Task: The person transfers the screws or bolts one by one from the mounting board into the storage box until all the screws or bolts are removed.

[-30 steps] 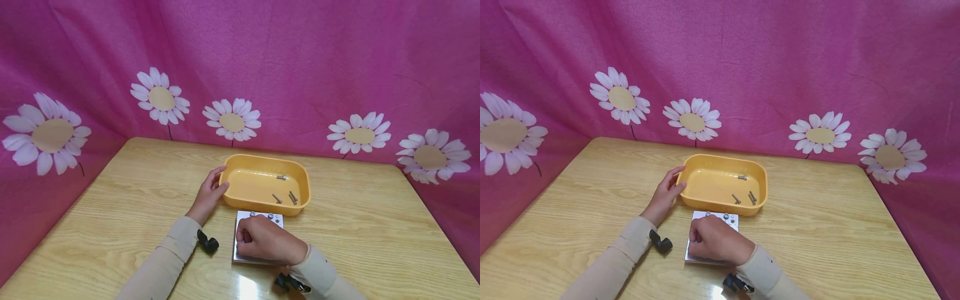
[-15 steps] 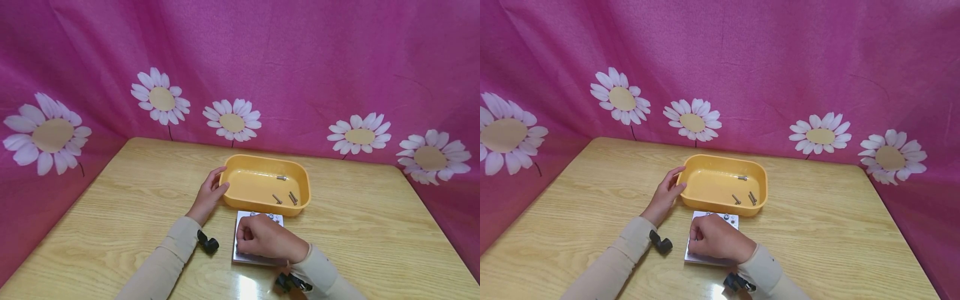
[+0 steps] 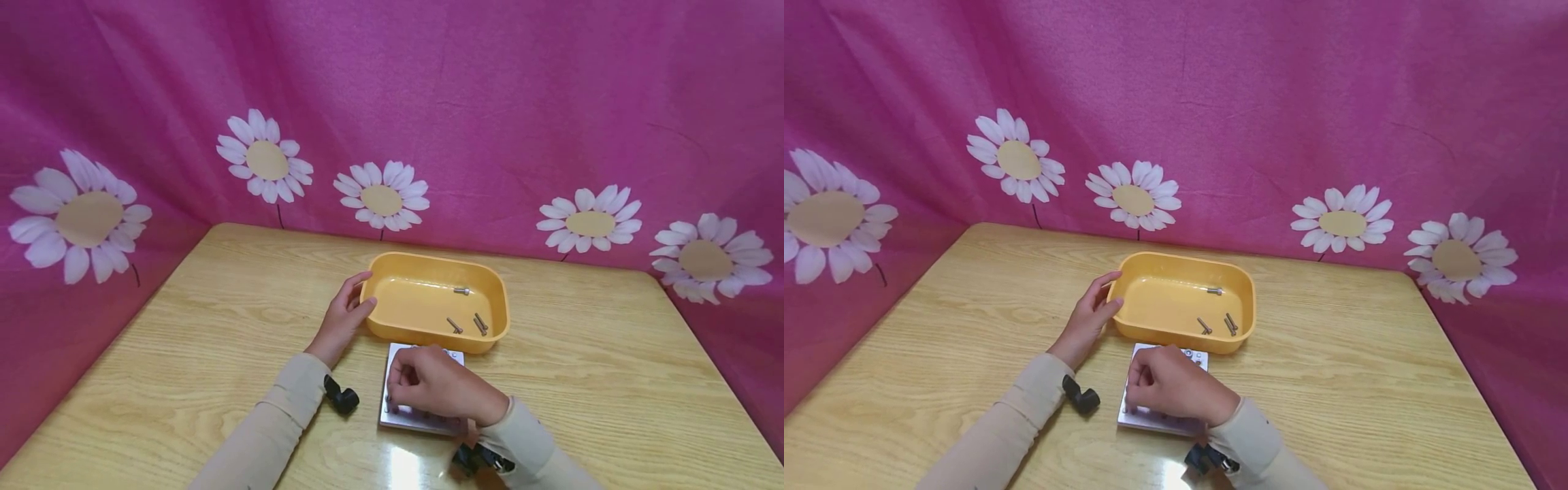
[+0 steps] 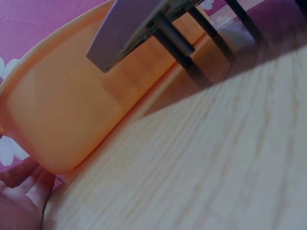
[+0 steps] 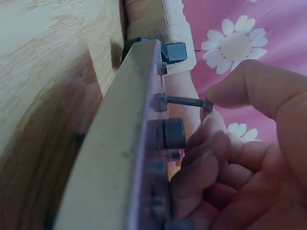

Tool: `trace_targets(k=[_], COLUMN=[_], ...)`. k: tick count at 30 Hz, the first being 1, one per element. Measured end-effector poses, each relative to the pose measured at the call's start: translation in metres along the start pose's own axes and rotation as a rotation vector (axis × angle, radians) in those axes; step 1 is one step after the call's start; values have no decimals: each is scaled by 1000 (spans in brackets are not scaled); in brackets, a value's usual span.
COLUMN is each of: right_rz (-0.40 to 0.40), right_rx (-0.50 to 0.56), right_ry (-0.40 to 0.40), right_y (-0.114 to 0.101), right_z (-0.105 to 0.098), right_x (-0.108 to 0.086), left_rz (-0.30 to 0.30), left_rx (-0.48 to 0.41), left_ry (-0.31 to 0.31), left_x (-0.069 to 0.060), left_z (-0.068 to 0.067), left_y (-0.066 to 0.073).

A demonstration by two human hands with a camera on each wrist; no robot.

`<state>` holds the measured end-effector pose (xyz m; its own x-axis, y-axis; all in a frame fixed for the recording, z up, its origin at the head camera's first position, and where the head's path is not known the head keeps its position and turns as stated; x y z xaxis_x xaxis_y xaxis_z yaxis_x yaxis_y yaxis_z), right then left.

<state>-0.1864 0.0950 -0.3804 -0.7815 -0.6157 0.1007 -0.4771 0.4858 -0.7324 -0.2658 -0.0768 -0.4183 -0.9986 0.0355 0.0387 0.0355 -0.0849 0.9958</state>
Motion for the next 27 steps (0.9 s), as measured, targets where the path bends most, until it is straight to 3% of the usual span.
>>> trace_targets(k=[5, 14, 23, 27], right_rz=[28, 38, 23, 15], right_rx=[12, 8, 59, 31], right_ry=[5, 46, 129, 194], right_y=[1, -1, -2, 0], right_z=[-1, -5, -23, -35], right_x=[0, 0, -1, -3], left_rz=[2, 13, 14, 21], left_rx=[5, 5, 43, 41], left_ry=[4, 35, 74, 70], left_x=[2, 17, 16, 16], left_z=[0, -4, -3, -3], left_y=[-2, -28, -29, -29])
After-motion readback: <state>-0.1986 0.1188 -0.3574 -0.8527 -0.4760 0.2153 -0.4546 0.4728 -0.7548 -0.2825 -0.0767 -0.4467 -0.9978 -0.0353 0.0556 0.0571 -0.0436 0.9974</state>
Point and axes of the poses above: each hand's wrist, its own x-axis towards the middle knuckle, its own z-axis out of the palm, y = z × x, the point moved 3 cm from there along x, towards the middle knuckle, and after that the axes turned 7 degrees about y, right-handed, at the moved point
